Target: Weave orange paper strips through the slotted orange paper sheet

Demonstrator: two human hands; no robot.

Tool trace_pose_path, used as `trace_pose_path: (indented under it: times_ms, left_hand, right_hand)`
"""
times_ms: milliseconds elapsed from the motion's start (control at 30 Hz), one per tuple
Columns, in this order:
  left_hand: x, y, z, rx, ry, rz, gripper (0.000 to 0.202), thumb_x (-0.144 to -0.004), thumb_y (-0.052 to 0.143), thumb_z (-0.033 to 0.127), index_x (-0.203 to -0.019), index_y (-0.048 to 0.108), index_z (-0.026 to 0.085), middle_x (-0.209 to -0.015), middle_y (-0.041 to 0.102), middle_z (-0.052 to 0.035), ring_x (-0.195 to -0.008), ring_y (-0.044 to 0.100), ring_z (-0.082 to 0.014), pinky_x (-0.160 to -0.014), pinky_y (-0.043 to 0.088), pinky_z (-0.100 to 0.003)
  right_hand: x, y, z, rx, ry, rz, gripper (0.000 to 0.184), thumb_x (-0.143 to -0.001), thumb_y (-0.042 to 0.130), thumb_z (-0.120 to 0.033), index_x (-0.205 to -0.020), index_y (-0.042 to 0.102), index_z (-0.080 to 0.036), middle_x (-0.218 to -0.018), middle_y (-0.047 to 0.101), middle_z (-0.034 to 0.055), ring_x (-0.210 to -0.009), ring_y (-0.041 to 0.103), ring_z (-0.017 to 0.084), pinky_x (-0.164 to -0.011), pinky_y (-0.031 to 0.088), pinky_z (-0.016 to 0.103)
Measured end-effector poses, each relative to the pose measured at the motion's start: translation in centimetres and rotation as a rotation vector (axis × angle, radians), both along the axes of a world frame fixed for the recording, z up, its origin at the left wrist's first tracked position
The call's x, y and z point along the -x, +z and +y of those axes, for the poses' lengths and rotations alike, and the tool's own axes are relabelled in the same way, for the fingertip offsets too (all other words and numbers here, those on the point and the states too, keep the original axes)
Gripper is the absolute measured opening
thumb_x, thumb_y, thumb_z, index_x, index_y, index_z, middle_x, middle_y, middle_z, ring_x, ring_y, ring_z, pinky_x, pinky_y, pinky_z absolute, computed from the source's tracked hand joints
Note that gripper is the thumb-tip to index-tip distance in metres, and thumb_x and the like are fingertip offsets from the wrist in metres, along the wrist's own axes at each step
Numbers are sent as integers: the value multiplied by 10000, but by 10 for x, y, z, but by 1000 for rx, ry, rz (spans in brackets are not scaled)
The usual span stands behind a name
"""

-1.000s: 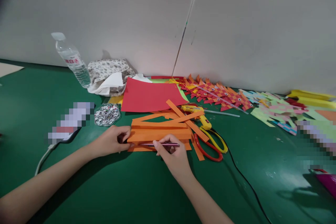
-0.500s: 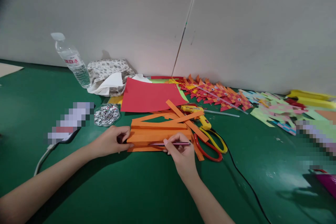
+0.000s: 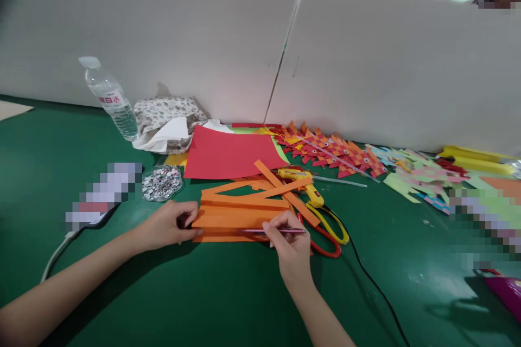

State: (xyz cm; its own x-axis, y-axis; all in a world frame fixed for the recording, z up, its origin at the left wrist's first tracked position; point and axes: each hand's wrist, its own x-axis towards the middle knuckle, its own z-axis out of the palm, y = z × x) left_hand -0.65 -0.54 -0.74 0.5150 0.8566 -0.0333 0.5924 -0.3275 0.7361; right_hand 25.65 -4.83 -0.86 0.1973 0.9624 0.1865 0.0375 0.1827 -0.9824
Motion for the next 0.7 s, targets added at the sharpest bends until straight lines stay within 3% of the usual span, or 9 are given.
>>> trace_pose_path:
  times_ms: [267,700]
  left_hand:
    - [0,-1,1,-8,-6,20,298,-711,591,222,-633,305,192,-545,362,80,-466,350,-62,-441,231,-178]
    - [0,0,1,0,-8,8,283,-714,580,210,-635,309,190,-525,380,87,-449,416,-61,-430,249,-161]
  right_hand:
    - [31,8,-8,166,221,-172,220,-767,689,-367,-679,572,-204,-563,611,-5,-546,608,157,-538,465,258]
    - [30,7,-8,173,208,-213,237,-782,669,-370,-665,553,-200,-564,598,-8,-548,593,148,-539,456,248]
